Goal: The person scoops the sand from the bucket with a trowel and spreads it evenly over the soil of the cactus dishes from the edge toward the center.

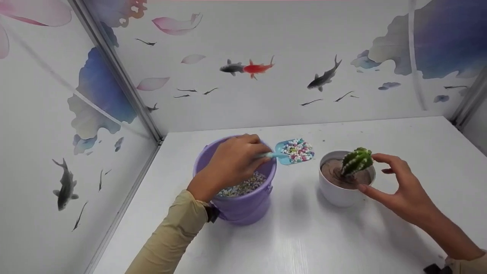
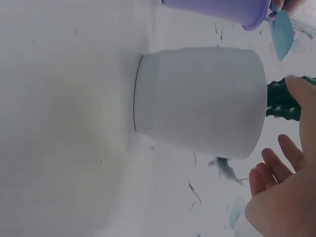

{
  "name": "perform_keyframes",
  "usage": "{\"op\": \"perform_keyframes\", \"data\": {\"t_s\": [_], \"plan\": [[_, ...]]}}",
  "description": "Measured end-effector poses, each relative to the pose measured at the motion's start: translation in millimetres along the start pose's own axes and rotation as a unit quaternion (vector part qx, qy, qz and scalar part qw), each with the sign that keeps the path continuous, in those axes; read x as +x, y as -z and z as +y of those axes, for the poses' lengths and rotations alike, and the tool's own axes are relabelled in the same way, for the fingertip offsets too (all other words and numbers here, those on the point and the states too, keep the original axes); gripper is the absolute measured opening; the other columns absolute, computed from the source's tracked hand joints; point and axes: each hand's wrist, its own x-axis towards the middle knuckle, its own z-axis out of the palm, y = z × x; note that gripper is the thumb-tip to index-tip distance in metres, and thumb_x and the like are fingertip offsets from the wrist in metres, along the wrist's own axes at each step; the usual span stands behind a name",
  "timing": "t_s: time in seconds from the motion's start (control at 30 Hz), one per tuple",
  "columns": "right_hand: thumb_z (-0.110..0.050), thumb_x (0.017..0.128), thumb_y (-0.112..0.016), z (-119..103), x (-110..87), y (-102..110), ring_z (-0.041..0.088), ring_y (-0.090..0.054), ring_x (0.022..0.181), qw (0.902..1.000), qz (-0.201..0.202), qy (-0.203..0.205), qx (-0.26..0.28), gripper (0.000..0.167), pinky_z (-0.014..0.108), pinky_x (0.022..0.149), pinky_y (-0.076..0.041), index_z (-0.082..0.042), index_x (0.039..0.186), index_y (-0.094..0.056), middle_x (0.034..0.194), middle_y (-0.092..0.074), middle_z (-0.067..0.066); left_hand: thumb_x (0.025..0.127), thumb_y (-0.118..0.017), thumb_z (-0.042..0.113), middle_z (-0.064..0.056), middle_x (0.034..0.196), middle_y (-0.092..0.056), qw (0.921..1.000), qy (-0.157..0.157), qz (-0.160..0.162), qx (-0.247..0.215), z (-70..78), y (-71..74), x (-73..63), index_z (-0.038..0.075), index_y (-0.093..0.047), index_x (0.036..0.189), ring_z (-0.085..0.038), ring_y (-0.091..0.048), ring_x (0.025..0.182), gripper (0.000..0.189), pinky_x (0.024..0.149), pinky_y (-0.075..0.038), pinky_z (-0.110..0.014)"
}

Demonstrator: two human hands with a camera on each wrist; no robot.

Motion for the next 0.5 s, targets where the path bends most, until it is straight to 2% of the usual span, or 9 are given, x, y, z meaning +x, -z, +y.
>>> {"op": "perform_keyframes", "data": {"t_s": [0.1, 0.23, 0.33, 0.5], "plan": [[-0.015, 0.083, -0.096, 8.5, 3.2, -0.5, -0.017, -0.032, 0.141, 0.9988, -0.045, -0.009, 0.017, 0.097, 0.003, 0.102, -0.028, -0.025, 0.164, -0.044, 0.158, -0.044, -0.013, 0.107, -0.070, 0.031, 0.002, 0.115, -0.075, 1.0000, 0.001, -0.007, -0.002, 2.2, -2.7, 4.4, 0.020, -0.081, 0.128, -0.015, -0.069, 0.103, 0.025, 0.092, -0.060, -0.035], [-0.019, 0.082, -0.097, 13.6, 6.5, -2.9, -0.016, -0.031, 0.142, 0.9949, -0.090, -0.023, 0.040, 0.106, 0.004, 0.104, -0.027, -0.032, 0.167, -0.036, 0.163, -0.042, 0.001, 0.107, -0.070, 0.030, 0.002, 0.115, -0.074, 0.9999, 0.001, -0.014, -0.003, 5.0, -6.8, 11.0, 0.021, -0.081, 0.128, -0.014, -0.068, 0.101, 0.025, 0.088, -0.059, -0.034], [-0.023, 0.081, -0.099, 14.4, 9.1, -5.6, -0.015, -0.033, 0.142, 0.9928, -0.106, -0.031, 0.047, 0.110, 0.005, 0.104, -0.028, -0.036, 0.168, -0.033, 0.164, -0.041, 0.003, 0.107, -0.070, 0.031, 0.003, 0.114, -0.074, 0.9999, 0.000, -0.015, -0.006, 7.1, -10.2, 15.4, 0.021, -0.081, 0.127, -0.014, -0.067, 0.100, 0.025, 0.087, -0.059, -0.034], [-0.024, 0.080, -0.099, 15.5, 12.8, -10.0, -0.010, -0.034, 0.145, 0.9922, -0.110, -0.026, 0.051, 0.110, 0.007, 0.105, -0.030, -0.037, 0.168, -0.033, 0.165, -0.041, -0.001, 0.107, -0.070, 0.031, 0.003, 0.113, -0.074, 0.9997, -0.004, -0.021, -0.005, 11.3, -16.0, 21.8, 0.022, -0.082, 0.126, -0.014, -0.067, 0.100, 0.024, 0.086, -0.059, -0.035]]}}
